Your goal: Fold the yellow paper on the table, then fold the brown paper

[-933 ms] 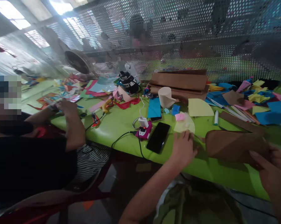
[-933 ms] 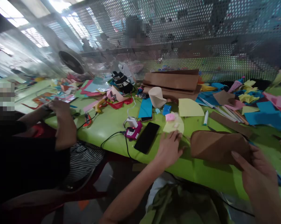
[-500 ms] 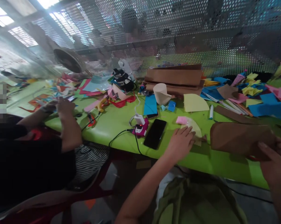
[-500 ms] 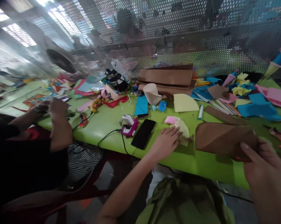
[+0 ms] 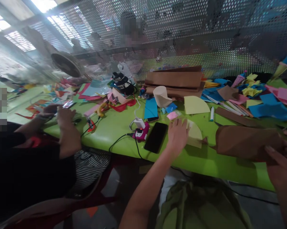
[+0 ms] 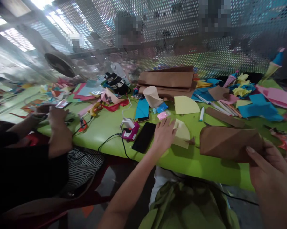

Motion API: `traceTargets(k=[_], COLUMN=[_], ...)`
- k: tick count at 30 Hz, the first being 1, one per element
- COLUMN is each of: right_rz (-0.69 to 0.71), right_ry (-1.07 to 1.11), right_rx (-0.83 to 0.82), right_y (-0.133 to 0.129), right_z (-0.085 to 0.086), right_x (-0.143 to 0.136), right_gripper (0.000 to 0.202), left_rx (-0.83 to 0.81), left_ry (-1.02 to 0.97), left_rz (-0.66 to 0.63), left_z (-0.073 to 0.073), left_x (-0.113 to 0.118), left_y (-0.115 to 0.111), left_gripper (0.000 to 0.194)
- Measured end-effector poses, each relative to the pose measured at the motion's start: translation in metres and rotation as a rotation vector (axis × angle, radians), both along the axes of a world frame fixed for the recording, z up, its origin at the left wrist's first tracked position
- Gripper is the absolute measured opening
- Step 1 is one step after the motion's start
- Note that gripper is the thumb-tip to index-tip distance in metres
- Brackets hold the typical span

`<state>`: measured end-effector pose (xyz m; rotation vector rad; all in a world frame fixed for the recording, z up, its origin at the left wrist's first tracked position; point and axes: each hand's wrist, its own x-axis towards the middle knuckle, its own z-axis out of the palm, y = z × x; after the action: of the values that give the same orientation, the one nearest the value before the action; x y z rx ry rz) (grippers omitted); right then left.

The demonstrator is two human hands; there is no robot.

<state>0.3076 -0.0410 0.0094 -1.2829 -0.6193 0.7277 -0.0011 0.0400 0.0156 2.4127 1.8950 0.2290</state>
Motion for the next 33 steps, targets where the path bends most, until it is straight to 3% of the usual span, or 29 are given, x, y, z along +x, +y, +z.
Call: traceTargets(k=[3, 5, 10, 13, 15, 19, 23, 26, 29, 33], right_rz=[0.066, 0.089, 0.074, 0.056, 0.065, 0.136, 0.218, 0.269, 0.402, 0.484], right_ry=[0.072, 0.064, 0.097, 0.113, 0.097, 0.062, 0.013, -0.056, -0.238, -0.462], right_rx=[0.037, 0.039, -0.045, -0.093, -0.091, -0.087, -0.132, -0.157, -0.191, -0.119], right_y=[-0.002, -0.003, -0.004, -0.003, -0.002, 0.001, 0.004, 0.009, 0.027, 0.085], right_z=[0.000, -0.002, -0.006, -0.009, -0.012, -0.020, -0.031, -0.034, -0.020, 0.023], right_x=[0.003, 0.006, 0.008, 0.007, 0.006, 0.001, -0.011, -0.015, -0.013, -0.016], right_gripper=[0.048, 0.049, 0.049, 0.053, 0.053, 0.053, 0.054, 0.055, 0.057, 0.043], left_rx=[-0.026, -0.058, -0.040, -0.032, 0.009, 0.011, -0.247, -0.380, -0.360, -0.355], left_ry=[-0.068, -0.054, 0.008, 0.036, 0.002, -0.283, -0.785, -1.044, -1.053, -0.842], left_rz=[-0.189, -0.238, -0.054, 0.047, 0.070, -0.041, -0.228, -0.226, -0.138, -0.125], left_z=[-0.003, -0.009, -0.021, -0.020, -0.015, 0.001, 0.007, 0.002, -0.003, 0.000], left_x=[0.001, -0.001, -0.009, -0.009, -0.004, 0.010, 0.023, 0.025, 0.019, 0.008], left_y=[-0.020, -0.026, 0.001, 0.021, 0.023, 0.000, -0.020, -0.017, -0.007, 0.001], left_gripper=[0.050, 0.048, 0.057, 0.059, 0.057, 0.054, 0.054, 0.050, 0.033, 0.022])
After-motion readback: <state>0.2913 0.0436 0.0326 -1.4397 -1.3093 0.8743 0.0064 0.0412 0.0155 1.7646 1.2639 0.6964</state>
